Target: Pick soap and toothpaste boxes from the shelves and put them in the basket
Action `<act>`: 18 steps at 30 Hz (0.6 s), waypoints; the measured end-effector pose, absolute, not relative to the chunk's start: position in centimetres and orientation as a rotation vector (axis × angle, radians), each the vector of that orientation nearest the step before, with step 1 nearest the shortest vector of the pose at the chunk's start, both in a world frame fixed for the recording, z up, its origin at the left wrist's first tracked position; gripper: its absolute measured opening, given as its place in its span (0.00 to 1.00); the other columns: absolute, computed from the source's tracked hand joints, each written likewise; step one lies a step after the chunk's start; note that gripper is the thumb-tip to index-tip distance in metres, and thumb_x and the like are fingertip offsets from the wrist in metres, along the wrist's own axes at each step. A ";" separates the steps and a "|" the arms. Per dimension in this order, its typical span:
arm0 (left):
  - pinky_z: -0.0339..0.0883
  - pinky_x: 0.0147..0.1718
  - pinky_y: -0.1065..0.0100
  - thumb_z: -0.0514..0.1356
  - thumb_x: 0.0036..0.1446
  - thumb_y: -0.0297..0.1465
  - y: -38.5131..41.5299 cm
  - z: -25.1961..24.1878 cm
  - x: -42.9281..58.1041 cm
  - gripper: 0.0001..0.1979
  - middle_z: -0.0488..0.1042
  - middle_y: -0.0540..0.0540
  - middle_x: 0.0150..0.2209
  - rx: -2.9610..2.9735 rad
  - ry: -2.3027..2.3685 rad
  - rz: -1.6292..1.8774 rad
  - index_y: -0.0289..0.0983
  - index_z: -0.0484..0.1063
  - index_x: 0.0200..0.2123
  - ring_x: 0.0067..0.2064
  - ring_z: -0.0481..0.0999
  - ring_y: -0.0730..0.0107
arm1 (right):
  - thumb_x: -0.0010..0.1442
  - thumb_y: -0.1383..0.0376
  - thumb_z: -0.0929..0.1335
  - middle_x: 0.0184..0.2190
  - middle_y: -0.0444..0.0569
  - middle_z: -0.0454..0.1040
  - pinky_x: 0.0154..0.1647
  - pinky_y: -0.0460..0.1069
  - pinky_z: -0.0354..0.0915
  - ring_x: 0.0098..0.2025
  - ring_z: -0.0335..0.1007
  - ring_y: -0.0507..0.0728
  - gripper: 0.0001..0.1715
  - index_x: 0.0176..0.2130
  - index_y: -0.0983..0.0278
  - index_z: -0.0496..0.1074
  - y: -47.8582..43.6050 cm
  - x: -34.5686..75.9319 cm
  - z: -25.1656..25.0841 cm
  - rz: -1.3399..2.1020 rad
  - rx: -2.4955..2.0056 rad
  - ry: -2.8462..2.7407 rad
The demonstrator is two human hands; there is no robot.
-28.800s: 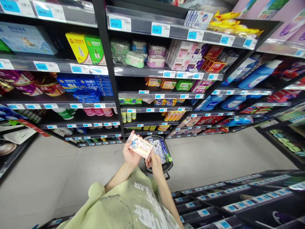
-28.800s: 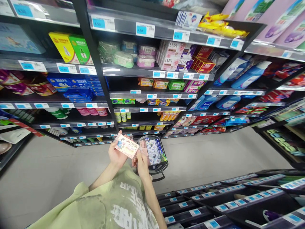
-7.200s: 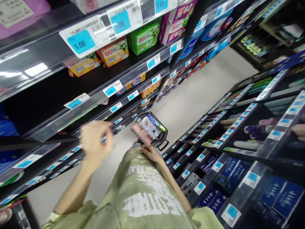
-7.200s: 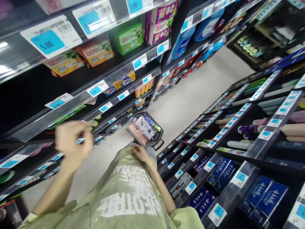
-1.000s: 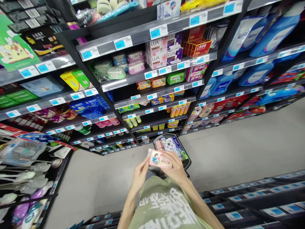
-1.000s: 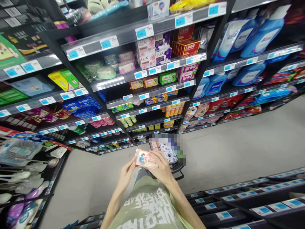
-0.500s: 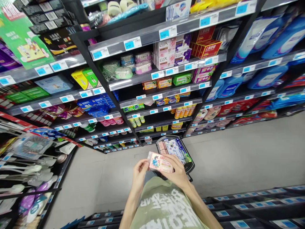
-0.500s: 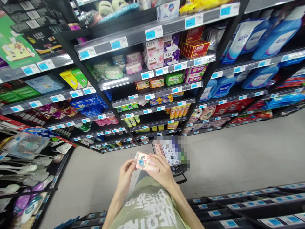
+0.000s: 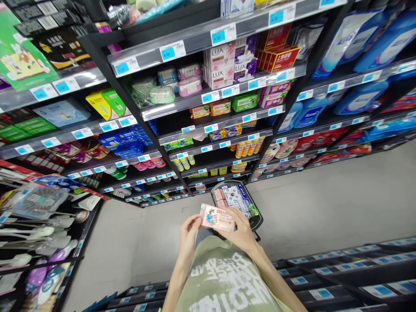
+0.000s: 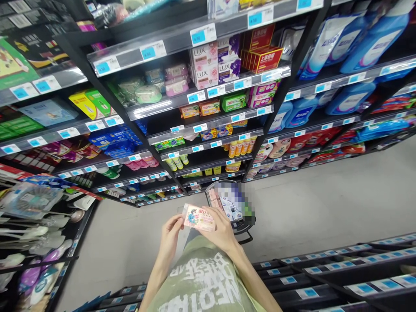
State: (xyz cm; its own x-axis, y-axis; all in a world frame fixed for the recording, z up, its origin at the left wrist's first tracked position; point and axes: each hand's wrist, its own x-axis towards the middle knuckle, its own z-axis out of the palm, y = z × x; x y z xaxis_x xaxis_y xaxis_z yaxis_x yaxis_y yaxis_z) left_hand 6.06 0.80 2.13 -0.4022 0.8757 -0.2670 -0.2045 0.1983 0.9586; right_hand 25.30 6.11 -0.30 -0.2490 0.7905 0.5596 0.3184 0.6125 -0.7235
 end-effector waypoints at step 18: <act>0.59 0.32 0.72 0.69 0.51 0.41 1.0 2.2 6.2 0.15 0.67 0.51 0.27 0.628 1.414 1.390 0.36 0.73 0.29 0.30 0.64 0.72 | 0.52 0.63 0.78 0.52 0.51 0.78 0.51 0.57 0.74 0.51 0.76 0.63 0.43 0.62 0.55 0.63 5.8 25.0 -1.0 0.646 -0.952 -1.806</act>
